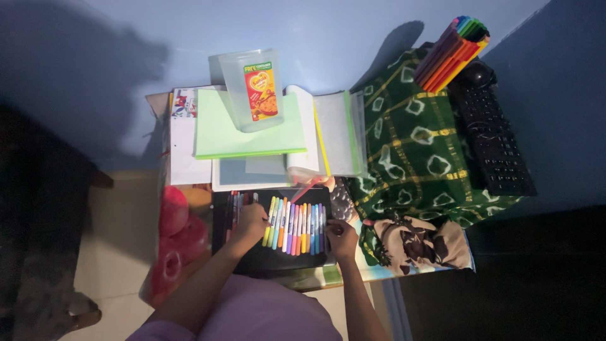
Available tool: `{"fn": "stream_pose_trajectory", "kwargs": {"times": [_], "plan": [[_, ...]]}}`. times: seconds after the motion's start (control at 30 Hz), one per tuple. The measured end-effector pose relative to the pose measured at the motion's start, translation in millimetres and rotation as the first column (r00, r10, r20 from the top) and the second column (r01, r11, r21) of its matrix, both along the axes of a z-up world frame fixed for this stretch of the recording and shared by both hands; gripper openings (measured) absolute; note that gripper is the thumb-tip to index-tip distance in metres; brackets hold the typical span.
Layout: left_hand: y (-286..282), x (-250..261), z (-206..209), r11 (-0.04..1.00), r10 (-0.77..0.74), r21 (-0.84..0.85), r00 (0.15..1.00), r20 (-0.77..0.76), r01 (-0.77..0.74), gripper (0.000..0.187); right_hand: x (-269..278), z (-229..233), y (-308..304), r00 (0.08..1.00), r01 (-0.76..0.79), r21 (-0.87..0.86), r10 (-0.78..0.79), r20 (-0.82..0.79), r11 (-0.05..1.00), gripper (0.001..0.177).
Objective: The person arranges a set of colored markers on a black laptop lid, aligning them in a row. They then pick up a bundle of markers, wrap them with a rubber band, and place them on the desk. Finally, they open a drawer and place the laptop with the arranged markers inside.
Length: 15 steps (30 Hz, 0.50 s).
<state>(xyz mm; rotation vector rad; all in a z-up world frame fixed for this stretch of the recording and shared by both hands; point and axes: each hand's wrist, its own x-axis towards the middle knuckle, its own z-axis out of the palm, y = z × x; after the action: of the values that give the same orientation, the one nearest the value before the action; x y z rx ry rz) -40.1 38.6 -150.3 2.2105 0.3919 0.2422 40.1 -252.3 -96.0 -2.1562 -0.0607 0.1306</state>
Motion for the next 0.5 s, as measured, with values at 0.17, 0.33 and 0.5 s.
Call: {"fn": "stream_pose_trajectory", "kwargs": {"times": [0.17, 0.33, 0.5], "plan": [[-3.9, 4.5, -4.0, 1.0, 0.021, -0.01, 1.0, -0.011, -0.021, 0.019, 2.0, 0.8, -0.1, 1.0, -0.024, 0.019, 0.024, 0.008, 1.0, 0.026], [-0.8, 7.0, -8.9, 0.996, -0.081, 0.026, 0.986, -0.144, 0.086, 0.019, 5.5, -1.3, -0.3, 1.0, -0.019, 0.043, 0.018, 0.009, 0.999, 0.025], [-3.3, 5.3, -6.7, 0.998, -0.063, -0.003, 0.986, -0.156, 0.063, 0.022, 7.0, 4.8, 1.0, 0.999, -0.033, -0.013, 0.033, 0.011, 0.999, 0.023]]}}
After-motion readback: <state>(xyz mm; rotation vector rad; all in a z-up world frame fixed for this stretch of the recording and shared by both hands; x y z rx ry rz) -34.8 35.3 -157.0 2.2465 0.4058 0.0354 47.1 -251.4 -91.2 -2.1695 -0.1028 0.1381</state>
